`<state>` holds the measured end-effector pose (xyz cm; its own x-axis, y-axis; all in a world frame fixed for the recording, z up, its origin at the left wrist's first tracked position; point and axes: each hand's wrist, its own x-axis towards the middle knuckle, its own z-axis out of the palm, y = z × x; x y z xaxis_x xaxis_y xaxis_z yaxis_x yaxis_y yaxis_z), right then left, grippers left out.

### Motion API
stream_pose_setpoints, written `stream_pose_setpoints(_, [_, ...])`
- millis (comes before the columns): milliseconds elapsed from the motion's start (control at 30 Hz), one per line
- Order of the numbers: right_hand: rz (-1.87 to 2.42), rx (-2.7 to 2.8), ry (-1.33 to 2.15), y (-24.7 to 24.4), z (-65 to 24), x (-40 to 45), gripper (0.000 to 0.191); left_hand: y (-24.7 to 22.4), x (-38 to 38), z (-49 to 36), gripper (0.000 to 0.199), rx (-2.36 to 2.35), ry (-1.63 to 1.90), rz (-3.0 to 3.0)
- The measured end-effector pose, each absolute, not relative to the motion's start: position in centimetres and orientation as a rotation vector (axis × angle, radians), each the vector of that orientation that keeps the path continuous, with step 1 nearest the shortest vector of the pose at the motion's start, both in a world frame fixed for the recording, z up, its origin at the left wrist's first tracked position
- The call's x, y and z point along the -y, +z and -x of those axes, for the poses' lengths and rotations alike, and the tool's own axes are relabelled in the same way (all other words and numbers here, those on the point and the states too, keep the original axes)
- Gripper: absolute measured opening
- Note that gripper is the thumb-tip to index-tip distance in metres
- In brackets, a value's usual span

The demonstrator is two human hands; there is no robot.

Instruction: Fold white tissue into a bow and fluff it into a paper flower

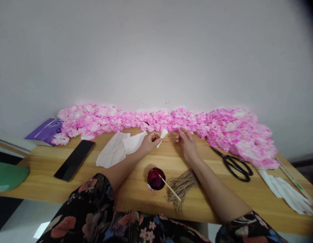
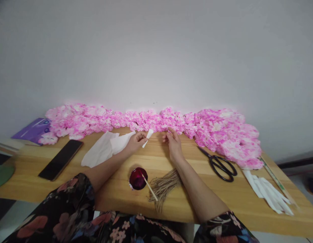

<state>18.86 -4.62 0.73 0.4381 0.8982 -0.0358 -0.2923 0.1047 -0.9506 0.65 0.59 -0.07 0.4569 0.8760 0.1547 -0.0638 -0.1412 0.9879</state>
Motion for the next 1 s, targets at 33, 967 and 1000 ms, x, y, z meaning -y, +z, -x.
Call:
stream_pose_setpoints(33, [1.141,0.676,0.985,0.7,-18.9,4.6,0.042,-0.1,-0.6,-0.6,0.021,-0.756,0.962,-1.496])
stream_pose_setpoints(967, [1.257,1.126,0.856,1.1,-17.7,5.5,0.038,-0.7,-0.7,-0.7,0.02,-0.739,0.959,-1.555])
stream_pose_setpoints(1000, [1.277,1.179,0.89,1.0,-17.5,5.6,0.036,-0.6,-0.6,-0.7,0.018,-0.73,0.963,-1.577])
